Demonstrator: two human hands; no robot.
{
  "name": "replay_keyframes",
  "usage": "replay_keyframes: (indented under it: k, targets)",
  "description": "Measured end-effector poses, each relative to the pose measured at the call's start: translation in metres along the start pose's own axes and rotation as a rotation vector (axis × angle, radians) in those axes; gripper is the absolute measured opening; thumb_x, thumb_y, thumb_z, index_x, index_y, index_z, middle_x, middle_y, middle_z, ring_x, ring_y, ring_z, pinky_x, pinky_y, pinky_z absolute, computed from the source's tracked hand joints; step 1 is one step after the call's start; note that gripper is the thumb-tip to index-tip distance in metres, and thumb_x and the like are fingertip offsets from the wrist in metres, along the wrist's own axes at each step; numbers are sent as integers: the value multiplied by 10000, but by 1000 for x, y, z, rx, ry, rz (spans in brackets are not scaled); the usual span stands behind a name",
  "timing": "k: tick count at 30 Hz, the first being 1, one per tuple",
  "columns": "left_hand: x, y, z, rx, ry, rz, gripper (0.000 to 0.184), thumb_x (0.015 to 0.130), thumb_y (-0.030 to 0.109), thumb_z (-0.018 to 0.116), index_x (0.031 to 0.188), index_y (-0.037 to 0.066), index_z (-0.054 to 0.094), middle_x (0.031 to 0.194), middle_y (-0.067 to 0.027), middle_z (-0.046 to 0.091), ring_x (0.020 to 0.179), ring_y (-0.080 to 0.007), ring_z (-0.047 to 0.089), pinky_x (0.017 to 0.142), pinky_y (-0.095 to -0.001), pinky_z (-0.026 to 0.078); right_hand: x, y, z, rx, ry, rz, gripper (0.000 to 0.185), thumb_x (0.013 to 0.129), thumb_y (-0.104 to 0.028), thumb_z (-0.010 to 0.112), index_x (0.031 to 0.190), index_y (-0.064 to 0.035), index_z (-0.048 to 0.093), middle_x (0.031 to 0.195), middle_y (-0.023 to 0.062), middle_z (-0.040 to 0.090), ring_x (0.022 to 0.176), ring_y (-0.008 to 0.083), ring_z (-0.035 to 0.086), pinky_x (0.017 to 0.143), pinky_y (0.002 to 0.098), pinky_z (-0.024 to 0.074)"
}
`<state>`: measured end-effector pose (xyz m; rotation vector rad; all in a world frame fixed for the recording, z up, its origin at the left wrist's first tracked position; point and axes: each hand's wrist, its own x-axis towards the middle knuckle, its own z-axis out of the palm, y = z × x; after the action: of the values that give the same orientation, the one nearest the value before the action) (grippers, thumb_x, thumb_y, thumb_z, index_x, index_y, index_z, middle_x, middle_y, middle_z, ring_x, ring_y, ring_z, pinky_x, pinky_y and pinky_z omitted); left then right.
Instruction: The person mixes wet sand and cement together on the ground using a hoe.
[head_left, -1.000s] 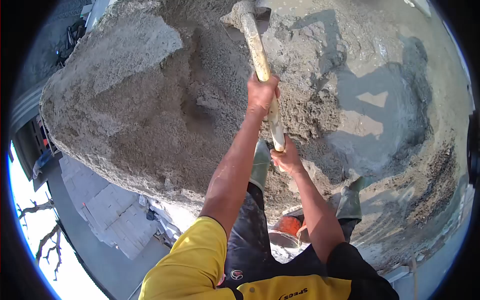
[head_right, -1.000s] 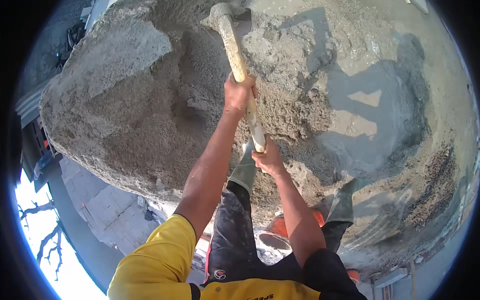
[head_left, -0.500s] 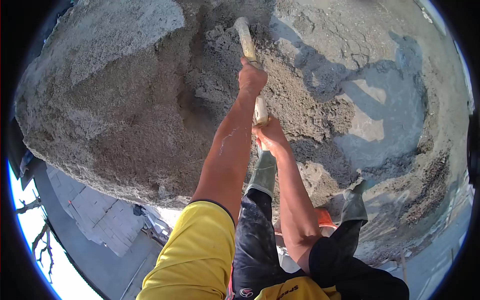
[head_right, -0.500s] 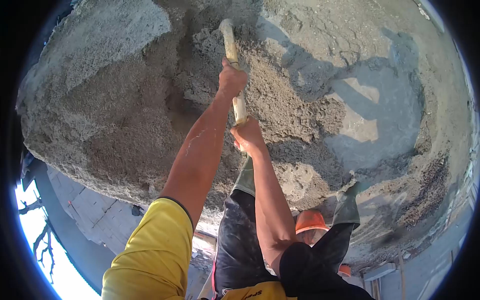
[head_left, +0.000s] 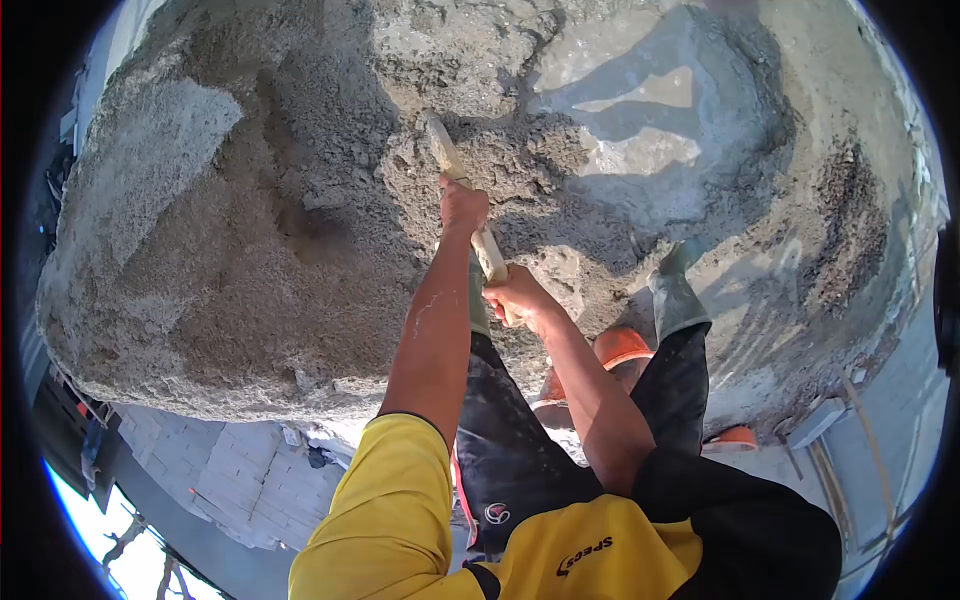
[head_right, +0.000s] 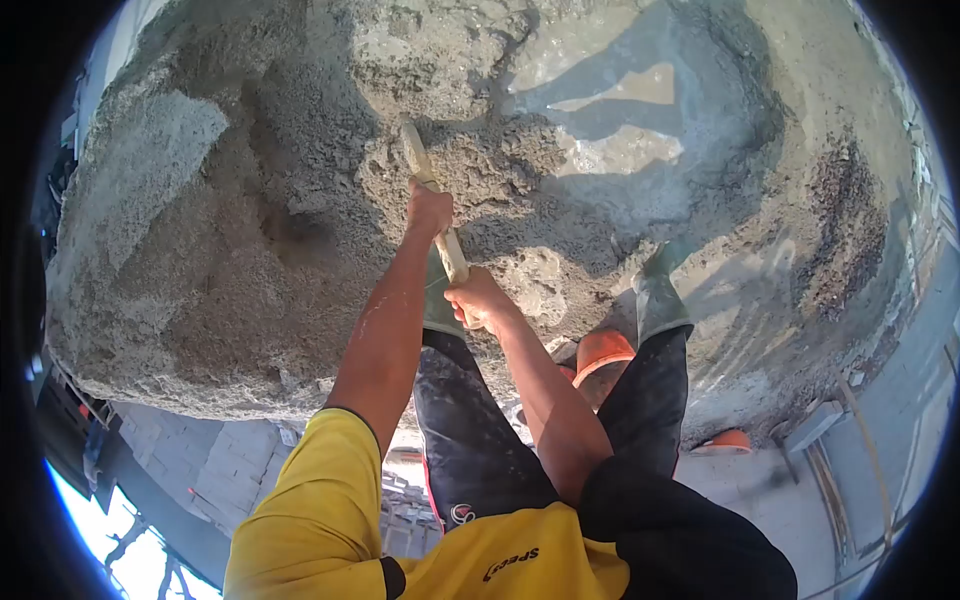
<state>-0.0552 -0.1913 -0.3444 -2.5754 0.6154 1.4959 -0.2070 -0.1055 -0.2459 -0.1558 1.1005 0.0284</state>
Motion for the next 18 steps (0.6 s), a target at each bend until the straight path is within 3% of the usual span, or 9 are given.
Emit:
replay_keyframes:
  k: [2,4,5,7,9,12,13,16,18]
  targets:
    - [-8,7,34,2,-50,-1,833,816,100,594,1471,-67,106,1185,-342,577,1056,-424,640,880,-438,558,-29,-8,-23,-3,24,1,126,787,-51,664,827,-11,552,615,43,551,487,159,557,410,346,427]
    - [-32,10,55,-282,87,-14,504,835,105,655,1241,-17,381,893,-193,604,682,-298,644,518,-454,524,-57,-7,-53,-35,14,26,119,766,-55,661,806,7,568,607,53,556,486,165,566,392,348,422]
    - [-44,15,64,-257,87,-11,504,835,105,655,1241,-17,381,893,-193,604,682,-298,644,518,-454,524,-71,-3,-74,-71,1,41,117,756,-58,660,789,15,575,603,58,558,482,168,570,383,347,419]
    - [-75,35,89,-709,-197,-287,432,829,41,671,1190,-59,455,886,-198,593,650,-229,619,483,-384,515,-96,13,-116,-34,-39,26,120,740,-52,663,769,19,570,594,69,557,443,183,558,371,338,416]
    - [-92,42,140,-868,-111,-374,260,844,13,658,1054,-35,513,813,-160,574,541,-178,544,420,-351,444,-122,24,-162,-86,-64,22,169,777,-38,653,909,9,558,604,51,535,436,161,531,384,326,417]
    - [-133,62,197,-860,-13,-425,243,855,56,663,1026,-15,506,734,-108,546,519,-183,524,433,-359,453,-138,55,-234,-269,-32,-47,323,732,-69,691,998,75,576,679,102,620,469,171,570,426,348,439]
    - [-137,59,217,-871,32,-426,211,871,82,654,1000,-8,513,654,-82,515,506,-182,515,439,-365,453,-146,61,-247,-264,-44,-53,323,732,-69,691,998,75,576,679,102,620,469,171,570,426,348,439]
    - [-169,52,243,-965,42,-384,179,844,69,634,958,3,513,669,-85,507,522,-189,519,445,-376,461,-163,77,-278,-423,64,-64,340,717,-75,696,995,81,577,698,115,628,510,173,602,447,352,451]
    - [-186,40,250,-1119,21,-380,157,825,54,619,930,14,510,663,-83,499,516,-196,521,448,-382,466,-175,84,-293,-647,101,-195,372,702,-94,692,1030,45,582,705,149,634,571,239,631,520,380,490]
